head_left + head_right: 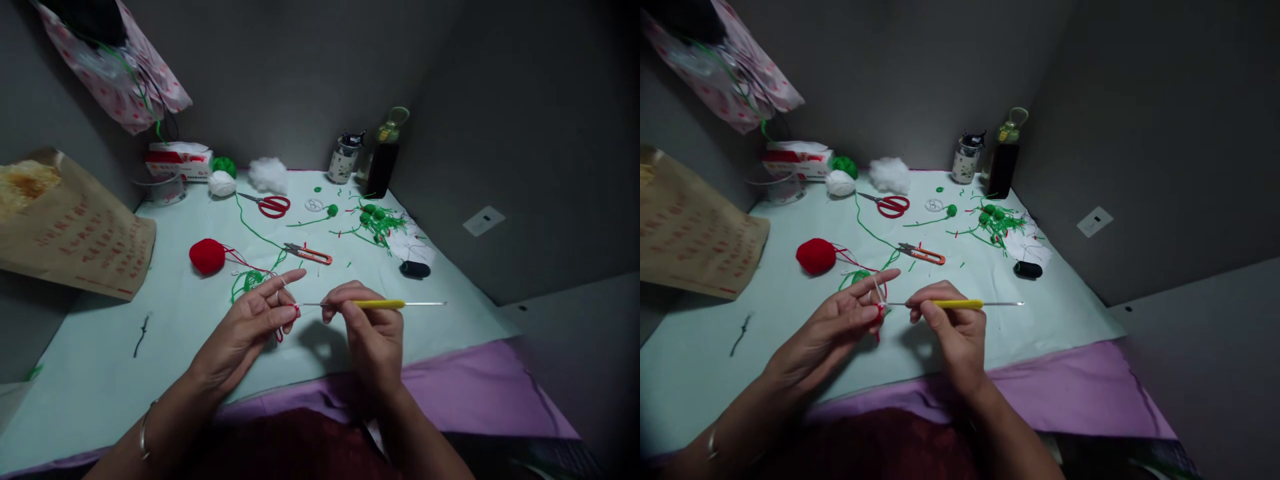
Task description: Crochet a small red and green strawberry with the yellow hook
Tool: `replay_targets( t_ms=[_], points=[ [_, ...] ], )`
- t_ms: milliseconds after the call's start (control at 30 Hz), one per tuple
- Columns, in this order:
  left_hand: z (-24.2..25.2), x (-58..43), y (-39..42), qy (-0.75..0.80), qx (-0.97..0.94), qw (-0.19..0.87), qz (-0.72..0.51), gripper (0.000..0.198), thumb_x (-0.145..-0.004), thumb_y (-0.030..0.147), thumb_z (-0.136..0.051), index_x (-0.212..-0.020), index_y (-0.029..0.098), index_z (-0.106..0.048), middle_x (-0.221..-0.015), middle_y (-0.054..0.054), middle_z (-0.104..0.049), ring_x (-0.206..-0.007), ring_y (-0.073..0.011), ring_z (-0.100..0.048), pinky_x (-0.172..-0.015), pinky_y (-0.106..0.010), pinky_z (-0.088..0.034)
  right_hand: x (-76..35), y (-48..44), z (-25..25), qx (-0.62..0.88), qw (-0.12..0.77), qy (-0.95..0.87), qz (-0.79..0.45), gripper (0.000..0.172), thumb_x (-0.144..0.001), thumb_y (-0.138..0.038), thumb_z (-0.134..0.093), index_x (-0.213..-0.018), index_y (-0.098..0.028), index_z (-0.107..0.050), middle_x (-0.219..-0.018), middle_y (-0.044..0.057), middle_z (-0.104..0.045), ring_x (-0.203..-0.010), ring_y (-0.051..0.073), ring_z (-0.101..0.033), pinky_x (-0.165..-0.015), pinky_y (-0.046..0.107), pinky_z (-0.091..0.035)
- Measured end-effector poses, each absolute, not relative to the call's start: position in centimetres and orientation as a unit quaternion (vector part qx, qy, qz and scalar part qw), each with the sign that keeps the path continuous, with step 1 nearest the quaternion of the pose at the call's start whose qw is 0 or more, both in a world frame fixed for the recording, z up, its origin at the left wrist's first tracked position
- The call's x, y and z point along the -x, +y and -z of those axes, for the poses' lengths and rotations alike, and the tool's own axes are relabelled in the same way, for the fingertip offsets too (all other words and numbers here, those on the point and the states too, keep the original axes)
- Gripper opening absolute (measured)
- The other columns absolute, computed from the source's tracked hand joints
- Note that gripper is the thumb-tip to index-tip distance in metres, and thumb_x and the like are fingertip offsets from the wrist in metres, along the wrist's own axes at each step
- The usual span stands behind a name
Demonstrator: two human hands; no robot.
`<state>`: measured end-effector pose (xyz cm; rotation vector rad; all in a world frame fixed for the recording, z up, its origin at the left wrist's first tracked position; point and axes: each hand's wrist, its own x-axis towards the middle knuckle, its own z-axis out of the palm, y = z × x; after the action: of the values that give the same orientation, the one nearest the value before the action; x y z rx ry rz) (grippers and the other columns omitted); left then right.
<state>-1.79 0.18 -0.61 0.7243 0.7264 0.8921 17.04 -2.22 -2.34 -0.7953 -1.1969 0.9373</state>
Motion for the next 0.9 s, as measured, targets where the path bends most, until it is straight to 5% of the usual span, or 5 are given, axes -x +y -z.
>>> replay_targets(
  t_ms=[133, 300, 400, 900],
  points=[
    [0.5, 1.5, 0.1, 0.345, -0.351, 0.765, -0.415, 0.049, -0.081, 0.023, -0.084, -0.129, 0.025, -0.073, -0.079, 0.001, -0.061, -0.070, -0.0083, -0.051, -0.066, -0.018, -0.042, -17.1, -2.0, 2.4, 0.324, 0.651, -0.481, -0.490, 0.014, -0.097, -0.026, -0.064, -0.095, -0.025, -0.078, -0.083, 0.000, -0.068, -0.068, 0.011, -0.062, -0.065, 0.027, -0.050],
    [0.8, 0.7, -0.2, 0.346, -0.392, 0.748, -0.408, 0.052, -0.079, 0.023, -0.087, -0.128, 0.032, -0.073, -0.089, 0.001, -0.065, -0.082, -0.0097, -0.058, -0.079, -0.020, -0.046, -16.5, -1.8, 2.0, 0.338, 0.620, -0.568, -0.424, 0.013, -0.094, -0.021, -0.069, -0.097, -0.026, -0.080, -0.093, 0.002, -0.075, -0.091, 0.016, -0.069, -0.082, 0.030, -0.055],
    [1.0, 0.8, -0.4, 0.357, -0.397, 0.733, -0.421, 0.055, -0.080, 0.023, -0.086, -0.131, 0.036, -0.071, -0.098, 0.001, -0.065, -0.089, -0.0102, -0.059, -0.084, -0.021, -0.047, -16.5, -1.7, 2.1, 0.346, 0.623, -0.556, -0.427, 0.016, -0.097, -0.021, -0.066, -0.098, -0.028, -0.080, -0.094, 0.001, -0.076, -0.085, 0.014, -0.068, -0.078, 0.029, -0.055],
    [0.7, 1.2, -0.6, 0.386, -0.433, 0.688, -0.437, 0.045, -0.086, 0.029, -0.080, -0.130, 0.034, -0.072, -0.087, 0.001, -0.063, -0.078, -0.0113, -0.055, -0.069, -0.023, -0.045, -16.9, -1.6, 2.7, 0.310, 0.626, -0.453, -0.554, 0.016, -0.101, -0.029, -0.060, -0.095, -0.024, -0.075, -0.090, 0.002, -0.077, -0.075, 0.012, -0.069, -0.074, 0.026, -0.055]
  ],
)
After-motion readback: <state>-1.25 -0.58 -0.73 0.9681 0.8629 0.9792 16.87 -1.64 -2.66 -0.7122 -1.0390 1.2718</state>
